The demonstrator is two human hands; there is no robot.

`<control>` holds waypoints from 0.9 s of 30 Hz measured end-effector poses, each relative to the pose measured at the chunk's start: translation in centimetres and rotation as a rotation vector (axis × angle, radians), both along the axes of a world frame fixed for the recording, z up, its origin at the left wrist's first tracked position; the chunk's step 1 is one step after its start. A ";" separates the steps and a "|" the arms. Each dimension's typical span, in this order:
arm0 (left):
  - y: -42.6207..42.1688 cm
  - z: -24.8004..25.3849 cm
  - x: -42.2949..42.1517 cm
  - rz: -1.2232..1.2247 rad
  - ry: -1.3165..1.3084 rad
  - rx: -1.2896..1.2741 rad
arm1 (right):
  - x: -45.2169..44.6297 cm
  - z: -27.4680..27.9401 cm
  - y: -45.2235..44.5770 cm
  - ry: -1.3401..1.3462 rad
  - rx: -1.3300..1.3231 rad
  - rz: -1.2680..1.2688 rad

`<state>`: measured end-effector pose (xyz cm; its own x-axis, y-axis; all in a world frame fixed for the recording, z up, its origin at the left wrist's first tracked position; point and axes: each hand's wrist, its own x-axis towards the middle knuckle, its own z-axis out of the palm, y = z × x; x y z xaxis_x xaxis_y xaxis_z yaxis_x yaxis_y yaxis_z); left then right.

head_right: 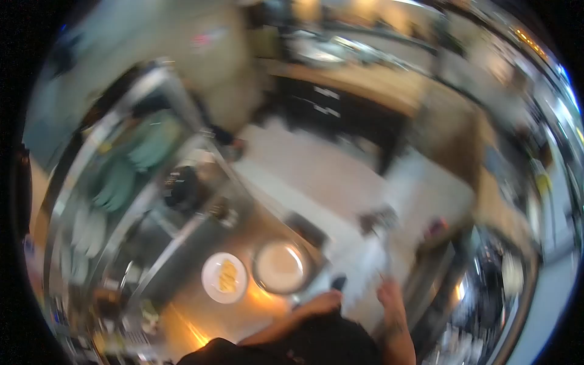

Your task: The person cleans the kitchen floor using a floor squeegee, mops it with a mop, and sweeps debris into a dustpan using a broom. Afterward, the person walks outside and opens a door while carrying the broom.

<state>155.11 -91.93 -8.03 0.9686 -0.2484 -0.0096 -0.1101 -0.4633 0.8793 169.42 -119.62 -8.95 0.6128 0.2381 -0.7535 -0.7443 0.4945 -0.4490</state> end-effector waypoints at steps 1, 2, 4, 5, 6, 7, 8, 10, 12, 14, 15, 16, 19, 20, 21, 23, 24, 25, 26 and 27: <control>-0.1 2.3 4.5 0.105 0.454 -0.217 | 4.8 0.2 0.0 0.088 0.402 -0.079; -0.2 4.7 7.7 0.152 0.435 -0.183 | 8.0 2.4 1.6 0.264 0.301 -0.315; -0.3 7.7 15.1 0.203 0.416 -0.159 | 14.1 2.3 1.8 0.245 0.246 -0.296; -0.2 8.5 18.3 0.213 0.393 -0.153 | 17.5 1.6 1.6 0.250 0.249 -0.272; -0.1 9.1 20.6 0.215 0.375 -0.143 | 19.8 1.6 1.5 0.287 0.237 -0.270; 0.3 9.6 22.8 0.230 0.379 -0.130 | 22.0 1.1 1.5 0.326 0.232 -0.268; 1.1 9.9 25.5 0.225 0.338 -0.116 | 24.5 0.6 1.4 0.344 0.168 -0.262; 2.8 10.6 30.1 0.269 0.329 -0.132 | 29.6 0.9 1.6 0.326 0.176 -0.200; 4.4 5.6 34.2 0.340 0.279 -0.048 | 35.6 -0.5 0.3 0.187 0.268 -0.073; 6.9 -1.7 36.5 0.143 -0.017 0.414 | 42.4 -5.2 -2.7 -0.333 -0.083 0.336; 7.9 -1.3 37.4 0.234 0.086 0.419 | 45.9 -8.9 -5.3 -0.629 -0.644 0.604; 8.8 -0.8 38.4 0.326 0.187 0.423 | 47.4 -6.9 -7.2 -0.543 -0.712 0.549; 8.2 -2.9 39.8 0.809 0.655 0.359 | 56.7 2.0 -9.6 -0.468 -0.539 0.306; 8.4 -5.3 39.4 0.741 0.730 0.369 | 59.8 4.2 -11.5 -0.540 -0.511 0.290; 7.6 -8.4 38.3 0.798 0.808 0.393 | 63.2 6.1 -13.5 -0.627 -0.475 0.300; 5.4 -13.3 36.1 0.777 1.065 0.411 | 73.0 6.3 -18.8 -0.610 -0.342 0.505; 4.2 -13.7 35.1 0.631 1.238 0.402 | 79.0 5.0 -22.5 -0.539 -0.276 0.668; 2.8 -12.0 35.3 0.834 1.376 0.085 | 83.1 6.2 -20.5 -0.391 -0.268 0.504; 1.0 -10.3 35.7 0.923 1.515 -0.213 | 84.4 9.0 -22.9 -0.213 -0.319 0.259; 0.0 -10.9 35.0 1.003 1.535 -0.370 | 87.8 10.9 -25.1 -0.257 -0.485 0.304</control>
